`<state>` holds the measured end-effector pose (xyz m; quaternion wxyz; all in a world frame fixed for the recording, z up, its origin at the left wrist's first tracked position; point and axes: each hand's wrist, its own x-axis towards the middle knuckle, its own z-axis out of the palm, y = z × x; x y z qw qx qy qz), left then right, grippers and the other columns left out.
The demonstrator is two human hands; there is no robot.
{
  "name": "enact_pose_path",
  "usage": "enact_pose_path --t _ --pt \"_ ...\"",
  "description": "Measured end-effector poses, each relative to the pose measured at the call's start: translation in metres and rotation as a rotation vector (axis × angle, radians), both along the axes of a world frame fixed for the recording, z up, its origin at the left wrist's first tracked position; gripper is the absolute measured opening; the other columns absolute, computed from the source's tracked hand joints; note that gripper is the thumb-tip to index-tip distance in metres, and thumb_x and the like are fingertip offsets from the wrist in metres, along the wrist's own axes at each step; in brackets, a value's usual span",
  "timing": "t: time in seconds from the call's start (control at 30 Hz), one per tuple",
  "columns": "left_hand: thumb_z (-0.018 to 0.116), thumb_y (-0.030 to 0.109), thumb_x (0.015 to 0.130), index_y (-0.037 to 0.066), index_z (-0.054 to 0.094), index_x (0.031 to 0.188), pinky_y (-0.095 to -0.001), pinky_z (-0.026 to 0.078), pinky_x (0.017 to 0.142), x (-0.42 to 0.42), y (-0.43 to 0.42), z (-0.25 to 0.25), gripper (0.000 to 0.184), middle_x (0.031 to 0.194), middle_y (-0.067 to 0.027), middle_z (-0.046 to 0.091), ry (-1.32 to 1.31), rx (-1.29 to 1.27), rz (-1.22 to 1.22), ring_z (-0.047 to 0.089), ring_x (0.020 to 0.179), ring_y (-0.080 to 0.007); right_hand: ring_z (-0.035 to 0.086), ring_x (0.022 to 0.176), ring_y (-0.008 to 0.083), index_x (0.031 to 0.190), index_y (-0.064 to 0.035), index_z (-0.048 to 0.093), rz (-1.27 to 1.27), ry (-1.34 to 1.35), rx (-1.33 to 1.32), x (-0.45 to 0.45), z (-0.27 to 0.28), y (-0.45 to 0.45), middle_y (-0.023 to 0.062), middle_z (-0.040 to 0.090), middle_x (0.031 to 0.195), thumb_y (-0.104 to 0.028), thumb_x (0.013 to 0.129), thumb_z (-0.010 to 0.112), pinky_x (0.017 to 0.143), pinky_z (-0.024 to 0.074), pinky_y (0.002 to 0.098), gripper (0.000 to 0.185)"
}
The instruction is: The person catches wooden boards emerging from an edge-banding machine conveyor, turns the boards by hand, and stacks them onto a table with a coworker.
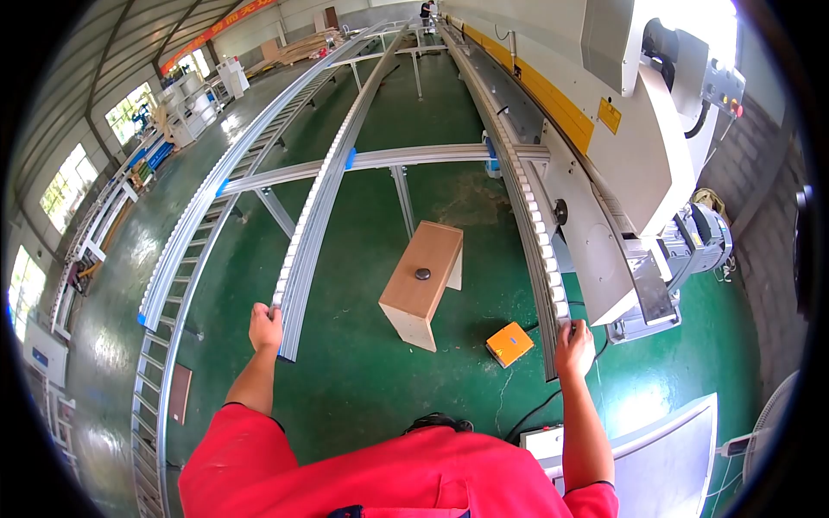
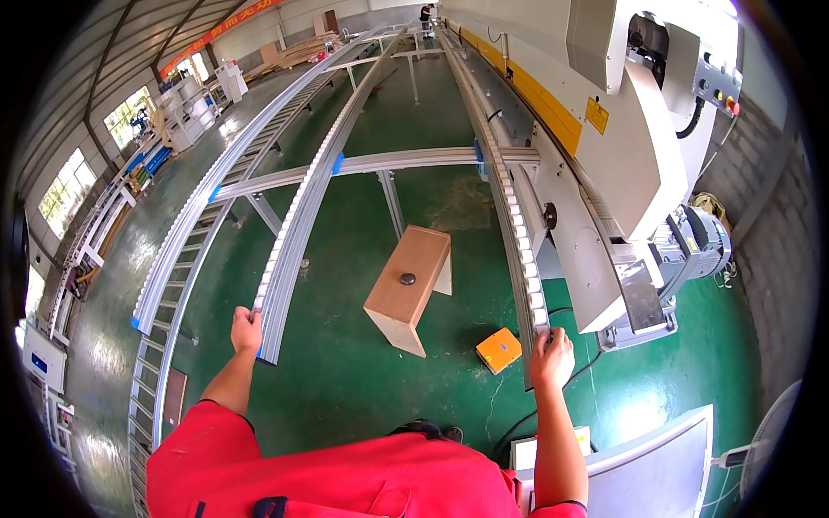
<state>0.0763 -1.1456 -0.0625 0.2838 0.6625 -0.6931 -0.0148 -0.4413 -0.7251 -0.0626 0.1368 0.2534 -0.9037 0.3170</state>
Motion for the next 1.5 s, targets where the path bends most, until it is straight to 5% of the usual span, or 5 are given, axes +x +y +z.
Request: enact_pose_path --t 1.5 --pt "0.061 0.037 0.09 0.008 0.052 0.095 -0.0474 0.049 0.075 -0.0016 0.0009 -0.0017 0.031 0.096 -0.0104 0.062 0.018 -0.001 0.012 0.062 0.086 -0.0347 0.063 0.087 0.0384 0.092 -0.0024 0.058 0.005 -0.047 -0.023 -0.0004 0.0009 0.0035 0.0182 0.065 0.088 -0.025 0.096 0.055 0.076 0.0503 0.0484 0.023"
